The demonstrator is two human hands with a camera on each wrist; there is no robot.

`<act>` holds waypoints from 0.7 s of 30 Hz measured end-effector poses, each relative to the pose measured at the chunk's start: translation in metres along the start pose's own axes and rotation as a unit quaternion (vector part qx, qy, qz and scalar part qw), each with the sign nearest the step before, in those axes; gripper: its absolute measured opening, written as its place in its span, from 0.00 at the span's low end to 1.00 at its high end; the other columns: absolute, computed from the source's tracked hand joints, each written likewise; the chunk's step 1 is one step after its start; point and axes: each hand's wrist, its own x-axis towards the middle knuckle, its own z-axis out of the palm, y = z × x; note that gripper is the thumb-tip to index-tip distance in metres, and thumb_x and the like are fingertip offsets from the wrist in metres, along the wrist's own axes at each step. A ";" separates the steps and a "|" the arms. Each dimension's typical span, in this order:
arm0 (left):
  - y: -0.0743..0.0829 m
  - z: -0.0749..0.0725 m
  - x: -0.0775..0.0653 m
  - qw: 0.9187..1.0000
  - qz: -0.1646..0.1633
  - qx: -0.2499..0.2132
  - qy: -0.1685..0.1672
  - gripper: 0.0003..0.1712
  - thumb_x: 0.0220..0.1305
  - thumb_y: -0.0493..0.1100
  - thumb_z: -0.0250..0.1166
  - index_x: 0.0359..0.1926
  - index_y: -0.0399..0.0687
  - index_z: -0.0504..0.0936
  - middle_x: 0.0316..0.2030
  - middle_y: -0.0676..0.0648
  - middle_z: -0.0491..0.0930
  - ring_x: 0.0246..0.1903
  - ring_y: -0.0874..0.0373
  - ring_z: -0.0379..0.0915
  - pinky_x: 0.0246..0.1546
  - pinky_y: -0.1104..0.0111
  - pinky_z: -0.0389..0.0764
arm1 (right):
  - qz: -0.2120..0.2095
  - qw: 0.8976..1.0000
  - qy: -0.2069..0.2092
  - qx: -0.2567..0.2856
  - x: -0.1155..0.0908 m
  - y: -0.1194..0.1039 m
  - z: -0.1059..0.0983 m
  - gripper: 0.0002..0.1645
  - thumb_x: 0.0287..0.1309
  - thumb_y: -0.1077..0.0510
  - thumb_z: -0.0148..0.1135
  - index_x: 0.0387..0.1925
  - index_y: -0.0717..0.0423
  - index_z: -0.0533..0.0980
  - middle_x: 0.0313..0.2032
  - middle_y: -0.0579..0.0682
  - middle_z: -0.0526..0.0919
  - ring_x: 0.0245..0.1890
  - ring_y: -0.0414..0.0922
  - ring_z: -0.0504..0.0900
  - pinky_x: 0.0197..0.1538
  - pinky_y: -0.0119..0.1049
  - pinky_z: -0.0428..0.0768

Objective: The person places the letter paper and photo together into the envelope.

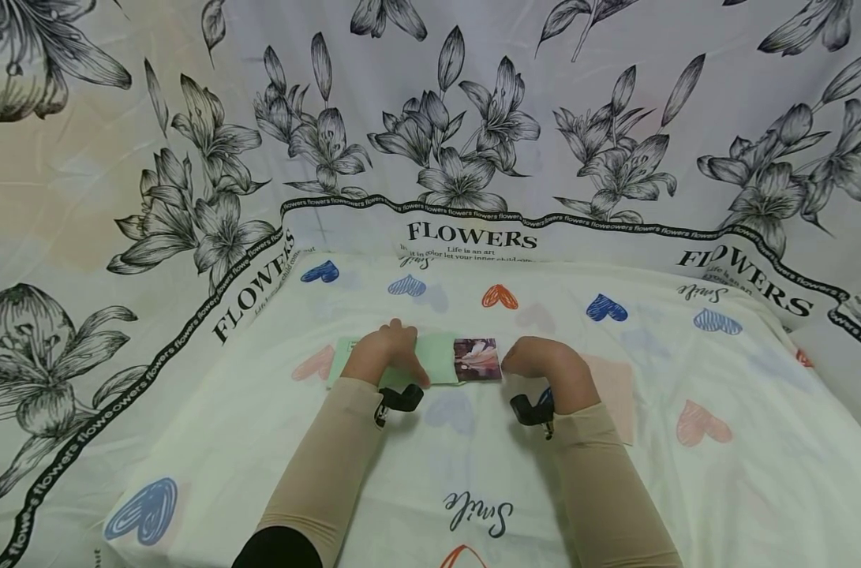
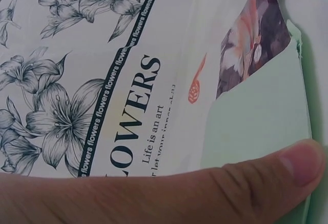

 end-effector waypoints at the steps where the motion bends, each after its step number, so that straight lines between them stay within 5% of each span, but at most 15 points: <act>1: 0.000 0.000 0.000 1.000 0.000 0.000 0.001 0.61 0.45 0.66 0.81 0.75 0.44 0.66 0.64 0.35 0.65 0.59 0.41 0.66 0.57 0.45 0.74 | -0.002 1.000 0.000 -0.002 0.000 0.000 0.000 0.24 0.69 0.53 0.55 0.59 0.63 0.81 0.53 0.57 0.83 0.49 0.53 0.78 0.60 0.54 0.74; 4: -0.001 0.000 0.000 1.000 -0.001 -0.001 0.002 0.61 0.45 0.66 0.81 0.75 0.44 0.66 0.64 0.35 0.65 0.60 0.41 0.66 0.57 0.45 0.74 | -0.007 1.000 0.001 -0.007 0.001 -0.002 0.001 0.25 0.69 0.53 0.54 0.60 0.61 0.81 0.61 0.59 0.80 0.56 0.55 0.78 0.64 0.56 0.72; 21: 0.000 -0.001 -0.001 1.000 0.000 -0.003 0.004 0.60 0.44 0.66 0.81 0.74 0.45 0.68 0.63 0.37 0.66 0.56 0.43 0.66 0.56 0.46 0.74 | -0.015 1.000 -0.007 -0.010 0.001 -0.001 0.001 0.23 0.70 0.55 0.55 0.60 0.60 0.82 0.61 0.58 0.80 0.58 0.55 0.77 0.66 0.57 0.70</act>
